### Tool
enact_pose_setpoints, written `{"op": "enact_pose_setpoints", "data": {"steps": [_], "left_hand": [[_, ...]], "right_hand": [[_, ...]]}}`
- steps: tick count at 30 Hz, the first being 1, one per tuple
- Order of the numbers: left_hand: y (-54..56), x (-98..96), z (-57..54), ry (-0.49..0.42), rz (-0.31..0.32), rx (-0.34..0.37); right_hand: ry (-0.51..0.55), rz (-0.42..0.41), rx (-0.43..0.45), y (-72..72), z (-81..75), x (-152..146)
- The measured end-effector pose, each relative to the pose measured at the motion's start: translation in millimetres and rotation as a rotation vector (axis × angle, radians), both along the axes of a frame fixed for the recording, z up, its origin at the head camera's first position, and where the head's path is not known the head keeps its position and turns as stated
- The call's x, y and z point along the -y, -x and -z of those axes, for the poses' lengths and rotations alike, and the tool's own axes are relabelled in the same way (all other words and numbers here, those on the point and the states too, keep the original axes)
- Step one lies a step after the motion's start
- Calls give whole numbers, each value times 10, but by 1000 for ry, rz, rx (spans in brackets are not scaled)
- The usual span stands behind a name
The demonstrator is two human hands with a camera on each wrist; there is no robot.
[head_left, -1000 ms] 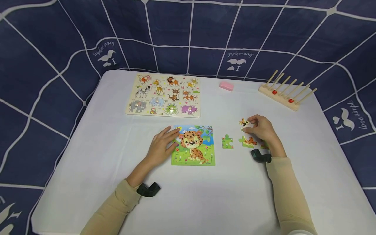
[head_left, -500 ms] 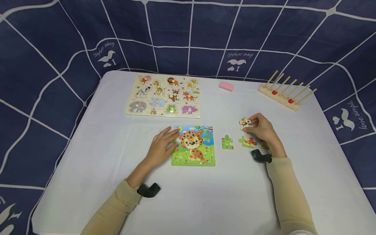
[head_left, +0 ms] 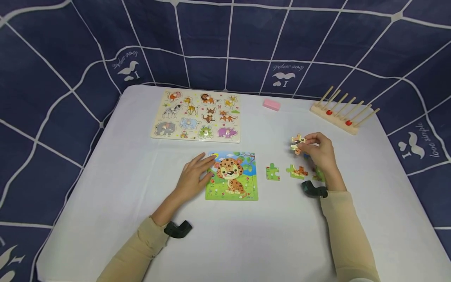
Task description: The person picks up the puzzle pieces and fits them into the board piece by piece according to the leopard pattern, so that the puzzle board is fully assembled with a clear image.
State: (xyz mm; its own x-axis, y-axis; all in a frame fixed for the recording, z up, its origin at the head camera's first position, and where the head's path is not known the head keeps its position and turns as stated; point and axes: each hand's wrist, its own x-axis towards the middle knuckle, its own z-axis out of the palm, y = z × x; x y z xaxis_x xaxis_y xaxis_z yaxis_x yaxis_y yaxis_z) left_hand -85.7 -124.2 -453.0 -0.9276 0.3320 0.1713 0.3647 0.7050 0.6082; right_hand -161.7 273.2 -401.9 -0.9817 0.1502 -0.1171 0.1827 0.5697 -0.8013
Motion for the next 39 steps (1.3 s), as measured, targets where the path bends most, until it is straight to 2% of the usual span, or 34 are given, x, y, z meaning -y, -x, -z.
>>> {"op": "enact_pose_setpoints", "data": {"steps": [3, 6, 12, 20, 28, 34, 39], "left_hand": [[-1, 4, 2, 1, 0, -3], [-1, 6, 7, 2, 0, -2], [-1, -3, 7, -9, -1, -4], [-8, -7, 14, -8, -8, -9], [-13, -11, 8, 1, 0, -11], [-14, -14, -7, 2, 2, -9], [-18, -10, -7, -5, -1, 0]], "right_hand": [[46, 48, 16, -22, -38, 137], [32, 45, 29, -50, -41, 292], [68, -75, 21, -135, 10, 632], [151, -235, 20, -379, -9, 1096], [157, -363, -21, -559, 7, 1503], [127, -386, -59, -587, 49, 1620], [115, -393, -53, -578, 96, 1656]]}}
